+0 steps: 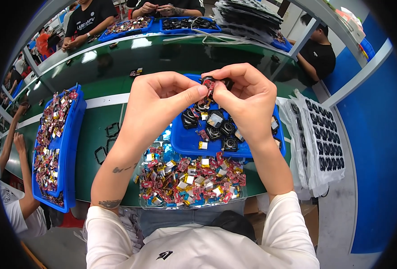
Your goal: The recorder is assembling small electronics by attaching small batteries and circuit boards to protective frames on an assembly line.
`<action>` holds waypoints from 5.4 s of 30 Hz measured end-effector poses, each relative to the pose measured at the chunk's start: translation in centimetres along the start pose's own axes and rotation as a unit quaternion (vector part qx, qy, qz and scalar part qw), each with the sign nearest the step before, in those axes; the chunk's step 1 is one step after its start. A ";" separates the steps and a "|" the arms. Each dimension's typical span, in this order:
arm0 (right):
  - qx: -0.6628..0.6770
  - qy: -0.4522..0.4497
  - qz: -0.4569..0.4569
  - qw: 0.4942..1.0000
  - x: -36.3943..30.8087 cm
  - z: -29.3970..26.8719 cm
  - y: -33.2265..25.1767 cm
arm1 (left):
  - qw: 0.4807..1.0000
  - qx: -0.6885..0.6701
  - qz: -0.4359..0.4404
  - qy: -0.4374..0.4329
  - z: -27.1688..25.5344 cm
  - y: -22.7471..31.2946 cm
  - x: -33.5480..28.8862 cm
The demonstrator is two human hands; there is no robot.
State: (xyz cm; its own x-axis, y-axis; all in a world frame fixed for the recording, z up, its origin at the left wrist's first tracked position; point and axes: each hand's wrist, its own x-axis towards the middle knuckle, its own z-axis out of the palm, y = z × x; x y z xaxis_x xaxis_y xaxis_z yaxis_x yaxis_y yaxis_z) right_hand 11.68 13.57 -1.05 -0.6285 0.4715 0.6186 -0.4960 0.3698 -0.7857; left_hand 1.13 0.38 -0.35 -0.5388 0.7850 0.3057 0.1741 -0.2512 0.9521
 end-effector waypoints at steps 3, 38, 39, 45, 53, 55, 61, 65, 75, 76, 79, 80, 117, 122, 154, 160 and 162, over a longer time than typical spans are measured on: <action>0.004 0.006 0.024 1.000 -0.1 0.0 -0.7 | 0.999 0.022 0.017 0.020 0.1 -0.1 0.1; -0.246 0.197 0.337 0.887 6.9 -22.0 17.3 | 0.976 0.186 0.115 0.017 -3.8 1.8 0.3; -0.291 0.208 0.352 0.865 6.5 -22.8 18.5 | 0.965 0.213 0.150 0.019 -3.9 1.8 0.3; -0.393 0.192 0.377 0.816 5.9 -26.7 20.2 | 0.959 0.239 0.150 0.031 -3.7 1.6 0.8; -0.308 -0.227 0.143 0.913 3.1 -9.1 7.6 | 0.943 0.324 0.077 0.009 -3.9 1.8 0.7; -0.310 -0.398 0.067 0.861 0.4 -5.6 5.4 | 0.944 0.320 0.078 0.010 -4.0 1.2 0.6; -0.398 -0.469 -0.049 0.787 -2.9 -3.5 3.9 | 0.952 0.291 0.096 -0.010 -3.2 1.2 0.5; -0.371 -0.427 -0.058 0.823 -2.5 -3.5 4.2 | 0.949 0.290 0.113 -0.042 -3.1 1.1 0.7; 0.107 -0.188 0.145 0.965 1.8 -1.6 0.8 | 0.964 0.218 0.147 -0.030 -2.2 1.5 0.2; 0.109 -0.189 0.139 0.966 2.0 -1.4 0.6 | 0.965 0.205 0.162 -0.012 -2.0 1.6 0.1; 0.195 -0.121 0.170 0.958 1.5 -1.1 0.3 | 0.963 0.194 0.185 0.018 -1.6 1.8 -0.2; 0.197 -0.119 0.167 0.959 1.4 -1.1 0.2 | 0.963 0.195 0.186 0.019 -1.6 1.8 -0.2; 0.078 -0.072 0.065 0.992 0.7 -1.9 -0.2 | 0.956 0.207 0.208 0.020 0.5 1.4 -0.3; 0.071 -0.121 0.059 0.988 0.6 -1.9 -0.5 | 0.959 0.219 0.177 -0.018 -0.9 0.3 0.0; 0.095 -0.099 0.026 0.990 0.5 -1.9 0.4 | 0.993 0.091 0.072 -0.029 -0.5 -0.5 0.5; -0.112 -0.061 -0.027 0.991 1.5 -2.6 2.2 | 0.989 0.097 0.101 -0.042 -0.8 -0.1 0.5; -0.281 -0.101 -0.008 0.954 2.0 -3.2 3.2 | 0.991 0.088 0.097 -0.034 -0.9 -0.1 0.4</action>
State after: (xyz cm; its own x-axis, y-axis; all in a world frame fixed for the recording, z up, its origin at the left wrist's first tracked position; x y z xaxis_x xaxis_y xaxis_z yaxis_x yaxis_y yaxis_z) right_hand 10.75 18.29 -2.36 -0.7542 0.3199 0.5734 -0.1425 0.7727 -0.6185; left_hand 0.18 0.24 -0.32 -0.4257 0.7698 0.4755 0.4132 -0.3021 0.8591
